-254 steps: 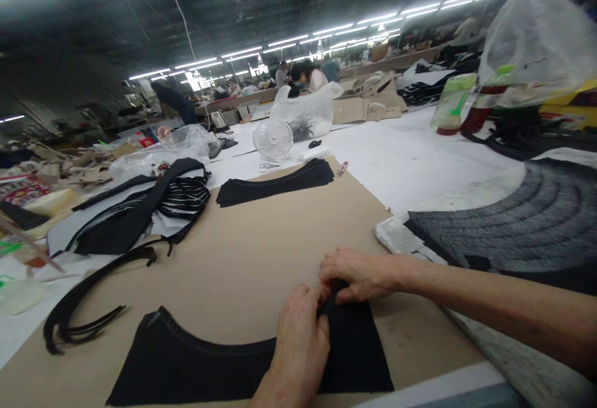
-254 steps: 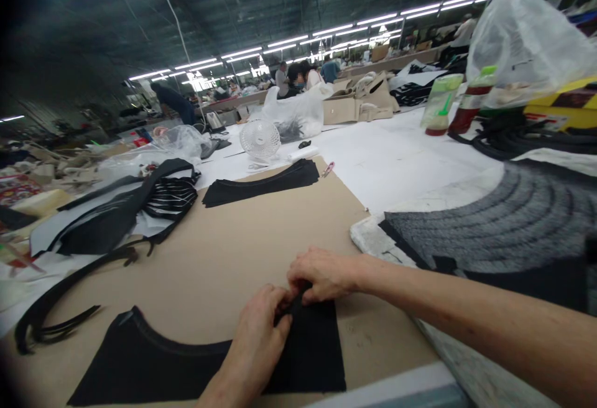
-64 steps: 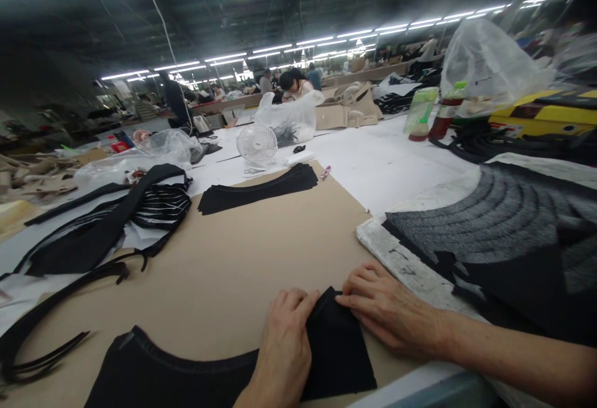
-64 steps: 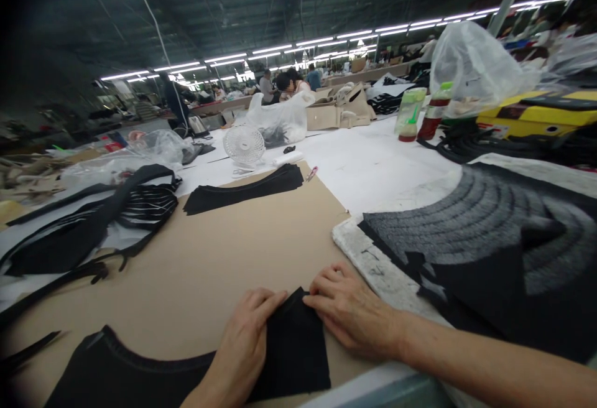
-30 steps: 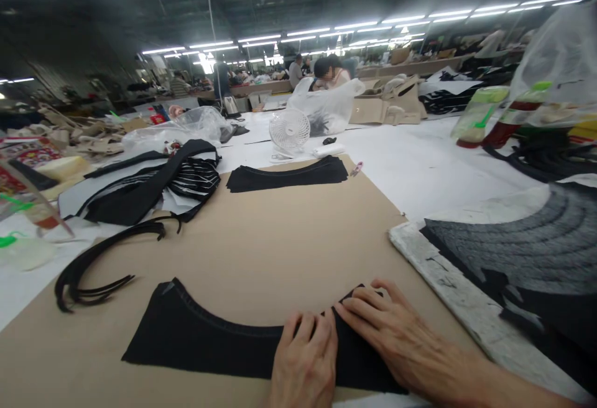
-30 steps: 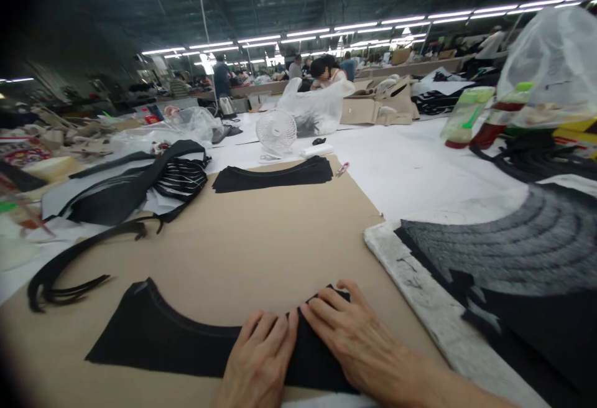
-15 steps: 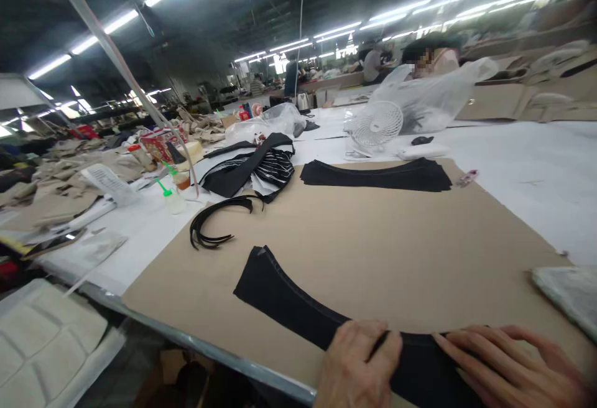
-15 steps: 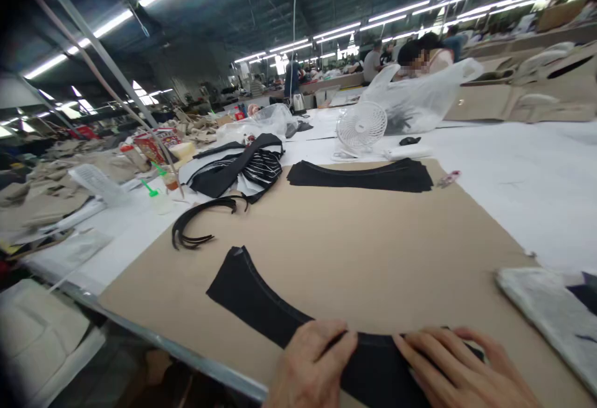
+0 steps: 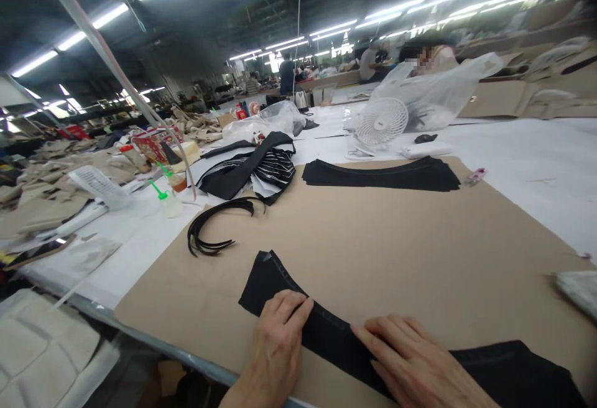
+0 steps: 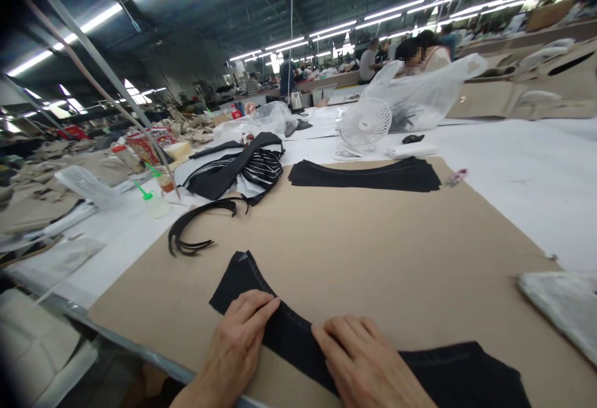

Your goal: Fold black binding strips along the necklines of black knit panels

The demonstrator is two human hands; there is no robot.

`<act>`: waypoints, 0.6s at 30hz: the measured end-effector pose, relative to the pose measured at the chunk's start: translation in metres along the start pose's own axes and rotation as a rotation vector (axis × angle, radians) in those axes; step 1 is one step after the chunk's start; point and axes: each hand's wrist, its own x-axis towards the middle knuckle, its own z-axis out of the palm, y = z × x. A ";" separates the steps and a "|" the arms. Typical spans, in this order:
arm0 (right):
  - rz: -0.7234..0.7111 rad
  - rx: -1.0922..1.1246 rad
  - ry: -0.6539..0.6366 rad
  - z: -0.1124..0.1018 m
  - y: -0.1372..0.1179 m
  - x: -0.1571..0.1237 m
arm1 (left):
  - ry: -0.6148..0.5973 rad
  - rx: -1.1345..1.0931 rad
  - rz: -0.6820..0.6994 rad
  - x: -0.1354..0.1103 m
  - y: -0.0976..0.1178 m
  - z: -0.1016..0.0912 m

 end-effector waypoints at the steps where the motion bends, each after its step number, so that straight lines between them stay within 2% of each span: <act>1: 0.010 0.003 -0.003 0.007 -0.001 0.002 | -0.007 0.020 0.020 0.000 0.000 0.000; 5: -0.016 -0.054 0.046 0.025 0.001 -0.002 | -0.002 0.097 0.096 0.000 -0.002 -0.002; 8: -0.014 -0.049 0.051 0.023 0.001 0.002 | -0.005 0.127 0.127 0.001 -0.003 -0.003; 12: -0.008 -0.038 0.062 0.019 -0.006 0.021 | 0.022 0.136 0.136 0.000 -0.004 -0.001; 18: -0.052 -0.130 0.175 0.047 -0.011 0.042 | 0.099 0.122 0.136 -0.008 -0.008 0.015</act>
